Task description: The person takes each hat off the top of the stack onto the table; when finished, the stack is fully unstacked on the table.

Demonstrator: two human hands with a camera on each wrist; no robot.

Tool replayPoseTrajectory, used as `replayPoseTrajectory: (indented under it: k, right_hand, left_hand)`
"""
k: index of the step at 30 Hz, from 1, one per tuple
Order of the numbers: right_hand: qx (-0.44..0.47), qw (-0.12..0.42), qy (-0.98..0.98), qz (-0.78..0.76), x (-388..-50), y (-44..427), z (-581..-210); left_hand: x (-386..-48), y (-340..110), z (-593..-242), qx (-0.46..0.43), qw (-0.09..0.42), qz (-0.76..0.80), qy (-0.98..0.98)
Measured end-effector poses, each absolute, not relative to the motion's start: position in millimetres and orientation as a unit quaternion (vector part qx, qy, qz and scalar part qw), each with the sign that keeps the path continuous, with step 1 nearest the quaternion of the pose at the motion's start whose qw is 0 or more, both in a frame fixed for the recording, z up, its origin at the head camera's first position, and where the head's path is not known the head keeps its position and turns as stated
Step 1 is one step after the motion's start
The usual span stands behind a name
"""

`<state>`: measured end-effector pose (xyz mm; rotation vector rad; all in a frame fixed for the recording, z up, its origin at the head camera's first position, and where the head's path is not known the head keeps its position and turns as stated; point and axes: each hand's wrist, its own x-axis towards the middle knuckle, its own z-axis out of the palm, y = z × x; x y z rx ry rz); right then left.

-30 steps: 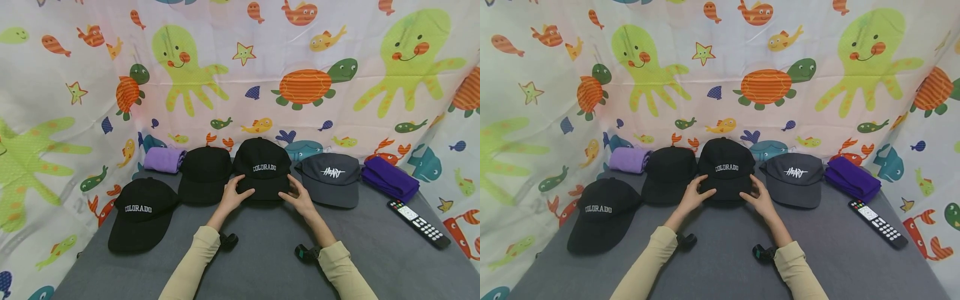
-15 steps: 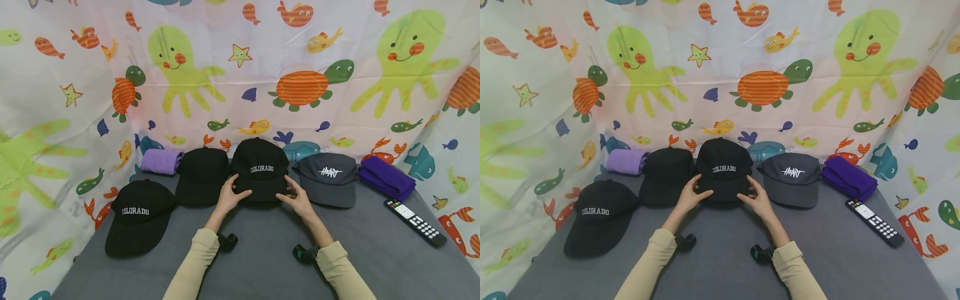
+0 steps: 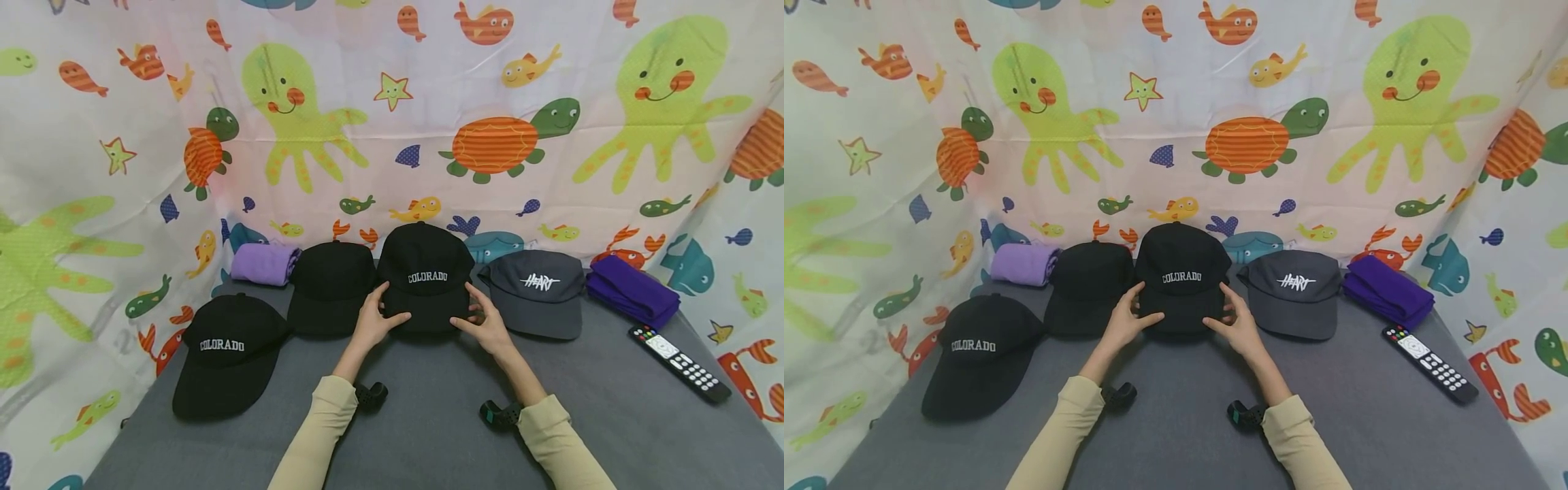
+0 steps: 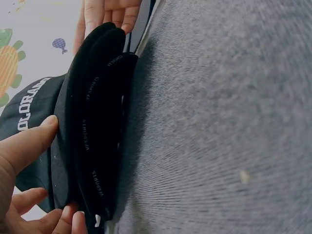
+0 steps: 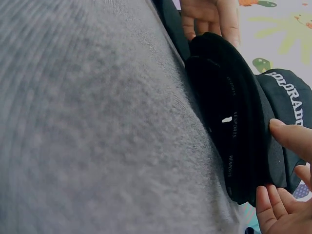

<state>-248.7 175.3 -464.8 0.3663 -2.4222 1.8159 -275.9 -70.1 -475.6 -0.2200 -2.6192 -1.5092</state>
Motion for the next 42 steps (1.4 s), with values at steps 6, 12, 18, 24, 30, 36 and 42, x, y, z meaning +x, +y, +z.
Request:
replayPoseTrajectory:
  k: [6,12,18,24,30,36,42]
  right_hand:
    - [0.122,0.071,-0.807,0.573,-245,174,-458]
    - [0.125,0.086,-0.819,0.554,-242,175,-450]
    - [0.132,0.096,-0.822,0.545,-248,182,-451]
    - [0.119,0.093,-0.835,0.529,-260,192,-463]
    - [0.114,0.073,-0.832,0.538,-257,196,-453]
    - [0.129,0.042,-0.818,0.559,-251,203,-438]
    - [0.143,0.013,-0.807,0.573,-251,212,-435]
  left_hand:
    - [-275,-71,-471,-0.073,0.052,-0.497,-0.863]
    - [-275,-75,-468,-0.079,0.057,-0.498,-0.861]
    - [-275,-80,-464,-0.087,0.061,-0.506,-0.856]
    - [-274,-86,-459,-0.087,0.061,-0.509,-0.854]
    - [-272,-92,-455,-0.095,0.067,-0.512,-0.851]
    - [-273,-99,-450,-0.136,0.072,-0.525,-0.837]
    - [-273,-104,-446,-0.155,0.037,-0.526,-0.836]
